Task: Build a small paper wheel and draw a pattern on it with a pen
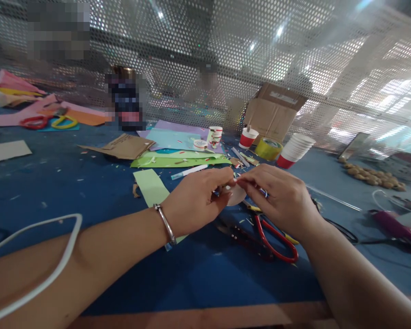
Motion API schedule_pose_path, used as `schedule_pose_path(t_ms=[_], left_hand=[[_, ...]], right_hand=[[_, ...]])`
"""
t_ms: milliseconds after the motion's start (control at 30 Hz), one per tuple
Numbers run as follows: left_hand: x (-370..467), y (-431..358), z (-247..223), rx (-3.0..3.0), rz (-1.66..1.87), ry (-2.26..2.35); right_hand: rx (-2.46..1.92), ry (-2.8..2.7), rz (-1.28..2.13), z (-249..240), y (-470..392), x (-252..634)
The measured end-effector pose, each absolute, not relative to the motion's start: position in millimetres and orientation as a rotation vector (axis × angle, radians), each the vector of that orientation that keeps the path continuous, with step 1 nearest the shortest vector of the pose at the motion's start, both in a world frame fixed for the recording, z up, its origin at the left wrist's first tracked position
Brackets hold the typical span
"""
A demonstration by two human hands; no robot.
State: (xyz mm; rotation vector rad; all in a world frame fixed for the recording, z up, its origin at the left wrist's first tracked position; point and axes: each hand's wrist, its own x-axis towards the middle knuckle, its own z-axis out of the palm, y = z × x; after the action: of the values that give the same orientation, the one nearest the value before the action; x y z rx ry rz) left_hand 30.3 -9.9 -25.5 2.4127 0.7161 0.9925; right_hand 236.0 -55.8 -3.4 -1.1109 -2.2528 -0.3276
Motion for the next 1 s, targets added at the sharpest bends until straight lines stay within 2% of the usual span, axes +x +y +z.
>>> schedule_pose_path(t_ms=[333, 1000], left_hand=[[30.9, -9.3, -26.7, 2.272, 1.008, 0.818], [28.4, -6.5, -24.5, 2.1, 1.067, 0.701]], right_hand=[[-1.161, -2.203, -0.067, -5.6, -53.4, 237.8], [-1.163, -2.13, 0.002, -2.4, -55.7, 235.9]])
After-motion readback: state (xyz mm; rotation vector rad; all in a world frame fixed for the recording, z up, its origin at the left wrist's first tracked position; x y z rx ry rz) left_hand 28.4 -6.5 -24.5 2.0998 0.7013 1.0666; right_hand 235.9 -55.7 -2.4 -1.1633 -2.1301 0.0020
